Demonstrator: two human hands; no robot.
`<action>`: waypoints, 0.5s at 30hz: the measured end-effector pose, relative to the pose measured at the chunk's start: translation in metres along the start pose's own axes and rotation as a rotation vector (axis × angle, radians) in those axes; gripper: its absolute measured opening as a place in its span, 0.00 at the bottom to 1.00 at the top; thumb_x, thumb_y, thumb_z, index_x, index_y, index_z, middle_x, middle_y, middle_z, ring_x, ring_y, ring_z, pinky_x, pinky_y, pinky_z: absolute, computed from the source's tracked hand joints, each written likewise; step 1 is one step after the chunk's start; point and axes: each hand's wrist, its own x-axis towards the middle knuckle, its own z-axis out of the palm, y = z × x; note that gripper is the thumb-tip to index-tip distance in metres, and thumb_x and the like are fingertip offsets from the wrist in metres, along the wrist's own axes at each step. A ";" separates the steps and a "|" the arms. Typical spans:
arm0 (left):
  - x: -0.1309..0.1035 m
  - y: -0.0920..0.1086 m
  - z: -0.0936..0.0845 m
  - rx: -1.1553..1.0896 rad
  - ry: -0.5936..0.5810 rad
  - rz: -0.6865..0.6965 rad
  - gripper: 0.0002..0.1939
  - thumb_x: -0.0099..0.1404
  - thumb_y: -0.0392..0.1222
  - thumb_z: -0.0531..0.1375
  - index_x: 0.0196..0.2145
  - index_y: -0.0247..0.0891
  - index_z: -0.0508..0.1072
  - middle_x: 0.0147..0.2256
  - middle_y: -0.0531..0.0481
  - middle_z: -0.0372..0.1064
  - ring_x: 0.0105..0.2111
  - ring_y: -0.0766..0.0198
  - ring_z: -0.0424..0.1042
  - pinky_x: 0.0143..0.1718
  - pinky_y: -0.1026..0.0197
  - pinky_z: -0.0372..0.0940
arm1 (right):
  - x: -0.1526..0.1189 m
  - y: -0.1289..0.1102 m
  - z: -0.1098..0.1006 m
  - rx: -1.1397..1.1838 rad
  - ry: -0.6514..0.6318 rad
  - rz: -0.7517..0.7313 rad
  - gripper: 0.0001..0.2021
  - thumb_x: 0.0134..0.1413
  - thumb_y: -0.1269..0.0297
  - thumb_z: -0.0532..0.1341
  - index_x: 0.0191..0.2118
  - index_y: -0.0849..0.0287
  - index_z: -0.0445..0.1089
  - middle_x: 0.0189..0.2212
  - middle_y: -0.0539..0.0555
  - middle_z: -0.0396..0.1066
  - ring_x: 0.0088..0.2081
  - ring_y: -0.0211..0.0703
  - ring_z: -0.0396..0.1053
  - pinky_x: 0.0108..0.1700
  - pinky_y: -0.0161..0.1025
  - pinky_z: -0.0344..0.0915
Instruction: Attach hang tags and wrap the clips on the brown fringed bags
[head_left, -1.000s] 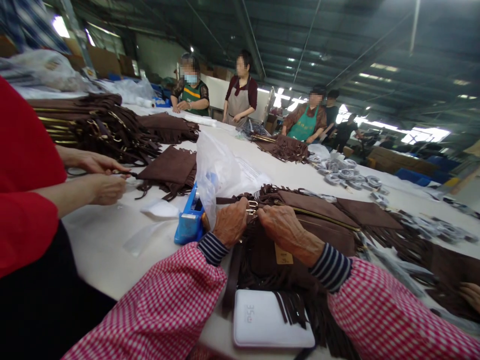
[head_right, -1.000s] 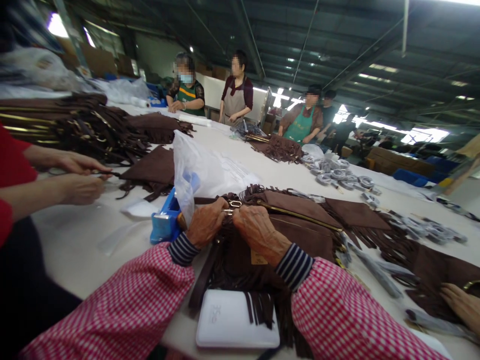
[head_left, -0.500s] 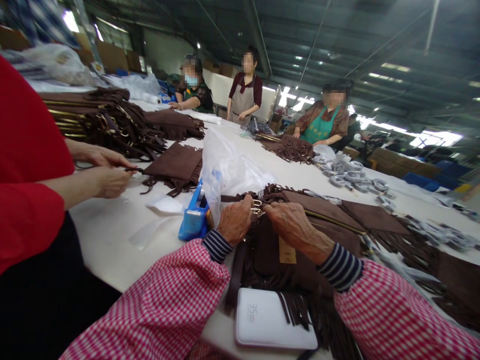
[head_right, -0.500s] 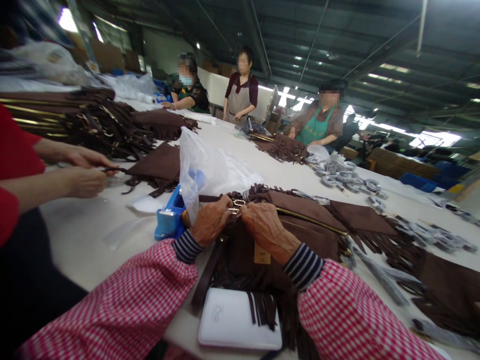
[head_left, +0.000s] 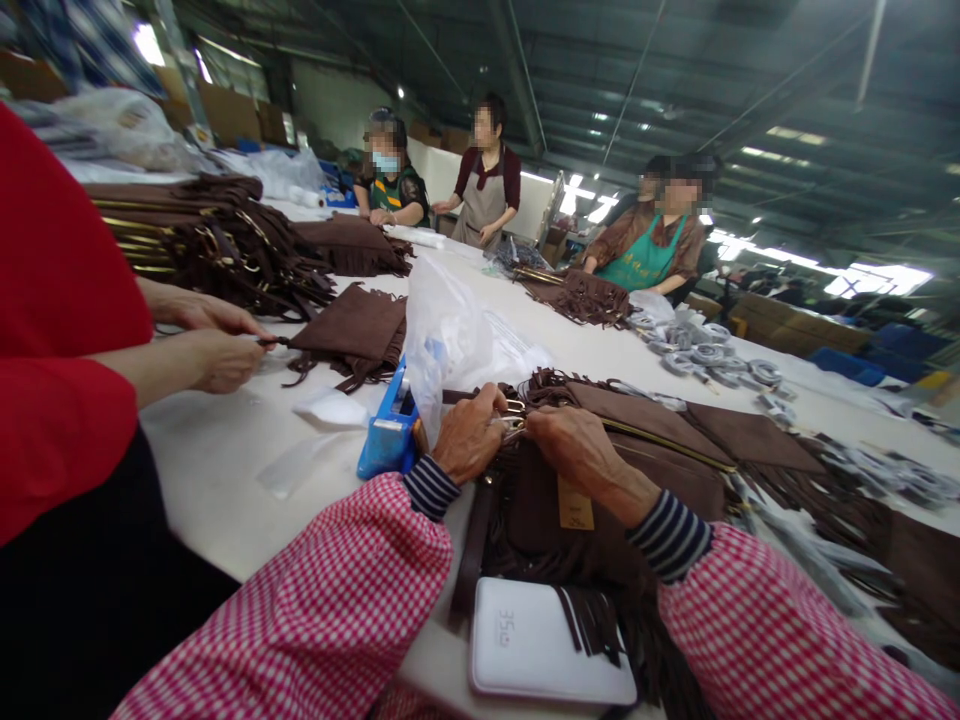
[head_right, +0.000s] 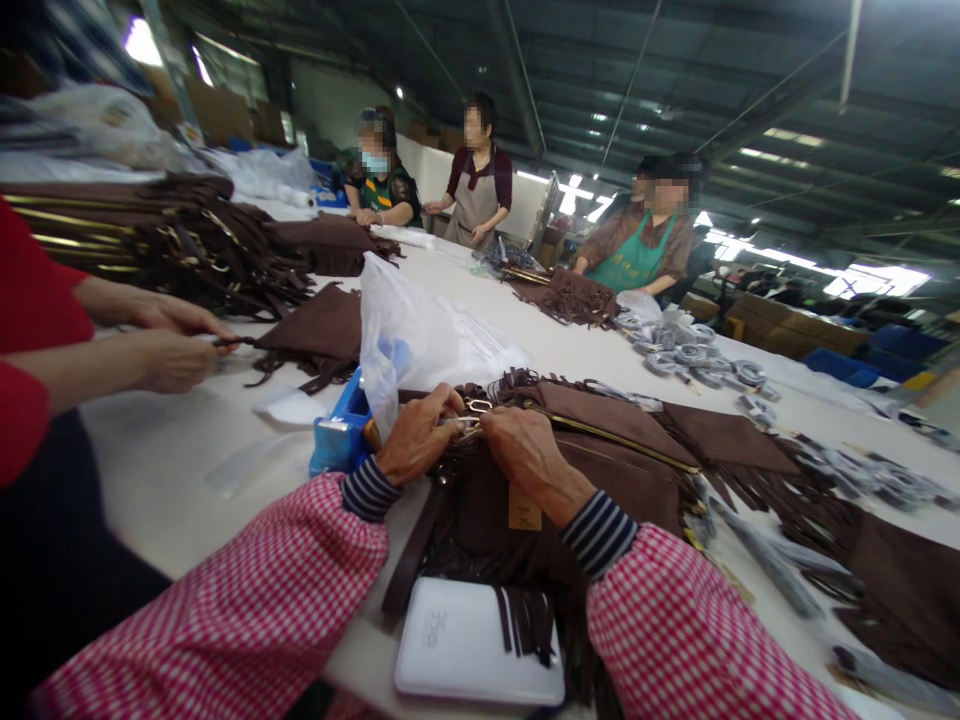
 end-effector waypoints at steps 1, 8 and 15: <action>0.000 0.000 -0.001 -0.023 0.001 -0.002 0.07 0.61 0.36 0.56 0.39 0.42 0.68 0.31 0.53 0.72 0.33 0.59 0.72 0.36 0.60 0.62 | 0.002 0.004 0.001 0.079 0.015 0.013 0.10 0.65 0.68 0.57 0.37 0.61 0.75 0.35 0.57 0.77 0.37 0.44 0.72 0.35 0.36 0.55; 0.001 -0.003 0.000 -0.024 -0.005 0.061 0.08 0.62 0.36 0.57 0.40 0.42 0.68 0.31 0.54 0.72 0.31 0.59 0.70 0.33 0.60 0.60 | 0.019 0.028 0.014 0.557 0.088 -0.072 0.05 0.55 0.68 0.64 0.37 0.59 0.78 0.27 0.49 0.73 0.29 0.38 0.65 0.32 0.33 0.53; -0.003 0.002 0.006 0.380 0.117 0.309 0.07 0.66 0.32 0.54 0.40 0.38 0.70 0.41 0.45 0.72 0.45 0.52 0.68 0.41 0.53 0.63 | 0.032 0.040 0.026 0.917 -0.051 -0.168 0.06 0.49 0.71 0.61 0.30 0.63 0.77 0.27 0.51 0.73 0.30 0.40 0.66 0.33 0.34 0.58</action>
